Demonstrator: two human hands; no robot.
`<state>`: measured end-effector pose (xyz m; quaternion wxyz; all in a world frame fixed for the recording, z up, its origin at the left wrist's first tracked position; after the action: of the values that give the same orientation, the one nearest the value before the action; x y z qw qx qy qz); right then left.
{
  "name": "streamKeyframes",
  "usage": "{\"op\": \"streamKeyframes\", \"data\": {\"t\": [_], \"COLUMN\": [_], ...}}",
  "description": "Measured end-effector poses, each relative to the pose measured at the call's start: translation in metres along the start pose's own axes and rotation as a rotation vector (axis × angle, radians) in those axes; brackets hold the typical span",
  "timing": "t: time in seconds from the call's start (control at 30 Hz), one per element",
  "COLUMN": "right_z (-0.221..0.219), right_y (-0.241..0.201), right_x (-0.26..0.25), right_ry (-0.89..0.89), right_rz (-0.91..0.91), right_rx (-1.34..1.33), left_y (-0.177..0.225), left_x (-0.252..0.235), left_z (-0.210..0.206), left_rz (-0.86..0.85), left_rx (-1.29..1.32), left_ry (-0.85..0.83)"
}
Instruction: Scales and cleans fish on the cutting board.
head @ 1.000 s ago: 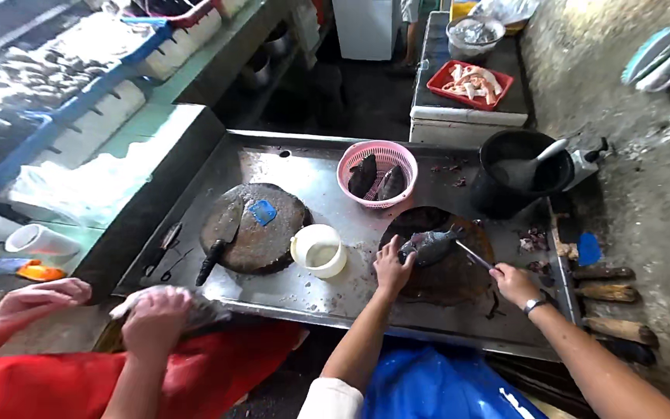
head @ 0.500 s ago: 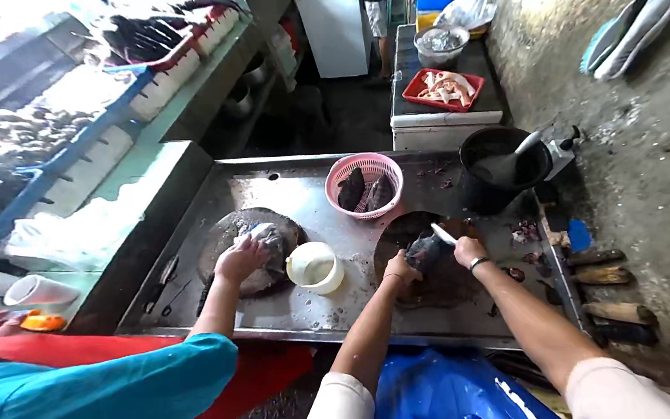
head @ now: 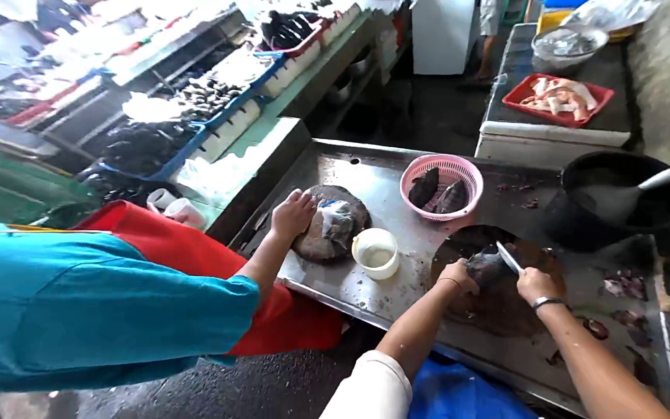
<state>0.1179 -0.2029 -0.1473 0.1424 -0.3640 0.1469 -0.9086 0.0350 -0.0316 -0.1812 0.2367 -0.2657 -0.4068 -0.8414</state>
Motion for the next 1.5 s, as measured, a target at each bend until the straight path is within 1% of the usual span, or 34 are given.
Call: {"op": "streamKeyframes", "data": {"t": [0.03,0.07,0.13,0.17,0.2,0.23,0.27,0.33,0.4,0.47,0.5,0.53,0.6,0.63,0.7,0.73,0.77,0.83,0.9,0.93,1.0,1.03,1.07,1.13,1.2,1.23,1.27,1.33,1.37,1.4,1.43,1.47,1.5], "right_z": [-0.011,-0.02,-0.021,-0.014,-0.005,-0.002,-0.006,-0.021,-0.018,0.003,0.003,-0.005,-0.014,-0.014,-0.001,0.001,-0.005,-0.022,-0.021,-0.011,-0.001,-0.008,-0.015,-0.015,-0.001,-0.002,-0.01,-0.027,-0.029,-0.025,-0.016,-0.007,-0.007], "right_y": [-0.005,-0.013,-0.013,-0.002,0.008,0.014,0.012,-0.008,-0.003,0.013,0.016,0.013,-0.002,0.002,0.019,0.021,0.017,0.002,0.018,0.031,0.042,0.04,0.036,0.035,0.046,0.044,0.036,0.011,0.01,0.02,0.033,0.04,0.04], "right_x": [0.007,0.016,0.017,0.008,-0.003,-0.006,-0.002,0.013,0.006,-0.01,-0.009,-0.001,0.011,0.007,-0.008,-0.008,0.0,0.015,0.003,-0.009,-0.018,-0.013,-0.007,-0.007,-0.02,-0.018,-0.009,0.011,0.011,0.005,-0.004,-0.012,-0.012], "right_ry": [0.012,0.003,-0.05,-0.056,-0.035,-0.006,0.015,-0.023,-0.082,-0.022,0.019,0.032,0.002,-0.025,-0.024,0.012,0.046,0.029,-0.05,-0.042,0.056,0.075,0.061,-0.009,-0.009,0.023,0.051,0.031,-0.02,-0.078,-0.091,-0.065,-0.016], "right_rz": [0.002,0.043,0.113,0.104,0.058,0.005,-0.006,0.088,0.148,0.068,0.03,0.04,0.154,0.19,0.125,0.083,0.079,0.171,0.181,0.131,0.022,0.034,0.082,0.19,0.124,0.073,0.06,0.15,0.176,0.168,0.139,0.093,0.073], "right_rx": [0.0,-0.005,-0.057,-0.069,-0.06,-0.034,-0.014,-0.017,-0.056,-0.009,0.028,0.047,0.017,-0.008,-0.014,-0.001,-0.004,-0.058,-0.137,-0.149,-0.097,-0.064,-0.053,-0.114,-0.128,-0.113,-0.095,-0.097,-0.116,-0.148,-0.152,-0.14,-0.116], "left_y": [0.002,0.004,-0.001,-0.004,-0.004,-0.002,0.0,0.001,-0.005,-0.003,0.0,0.002,0.007,0.004,0.0,0.003,0.008,0.012,0.003,0.001,0.004,0.007,0.009,0.008,0.005,0.005,0.007,0.008,0.004,-0.002,-0.006,-0.005,-0.001], "left_x": [0.001,0.002,0.002,0.002,0.001,0.001,0.0,-0.001,-0.002,-0.002,-0.001,0.002,0.003,0.003,0.001,0.001,0.003,0.008,0.006,0.005,0.002,0.003,0.005,0.005,0.002,0.001,0.002,0.002,0.0,-0.001,-0.002,-0.003,-0.002], "left_z": [-0.002,-0.002,-0.002,-0.004,-0.005,-0.006,-0.009,-0.007,-0.008,-0.008,-0.008,-0.01,-0.002,-0.002,-0.007,-0.006,-0.007,-0.002,-0.006,-0.008,-0.008,-0.008,-0.007,0.0,-0.001,-0.003,-0.005,-0.002,0.0,-0.004,-0.007,-0.007,-0.007], "left_rz": [0.004,0.011,0.009,0.004,-0.001,-0.005,-0.006,0.0,-0.01,-0.018,-0.018,-0.013,-0.011,-0.014,-0.019,-0.022,-0.025,-0.02,-0.027,-0.031,-0.042,-0.042,-0.041,-0.061,-0.075,-0.073,-0.066,-0.051,-0.045,-0.047,-0.058,-0.072,-0.084], "left_rx": [-0.008,-0.012,-0.01,-0.013,-0.013,-0.013,-0.013,0.001,0.017,0.009,0.004,0.003,0.013,0.02,0.024,0.016,0.009,-0.002,0.0,-0.004,-0.02,-0.023,-0.025,-0.034,-0.041,-0.041,-0.041,-0.035,-0.028,-0.014,0.0,0.01,0.018], "left_ry": [-0.005,-0.005,-0.012,-0.015,-0.019,-0.024,-0.029,-0.032,-0.036,-0.031,-0.03,-0.032,-0.013,-0.009,-0.008,-0.007,-0.01,-0.021,-0.045,-0.05,-0.045,-0.044,-0.048,-0.047,-0.05,-0.056,-0.062,-0.056,-0.052,-0.05,-0.051,-0.052,-0.047]}}
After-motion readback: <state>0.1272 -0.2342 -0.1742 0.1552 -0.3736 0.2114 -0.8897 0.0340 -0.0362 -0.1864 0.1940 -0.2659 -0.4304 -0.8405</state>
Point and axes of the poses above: each hand's wrist, its own x-axis away from the middle knuckle, its own z-axis out of the back of the hand, y = z × x, the point moved 8 cm from there along -x, towards the middle knuckle, and after that the axes turned 6 degrees about -y, right-handed, at the moved point
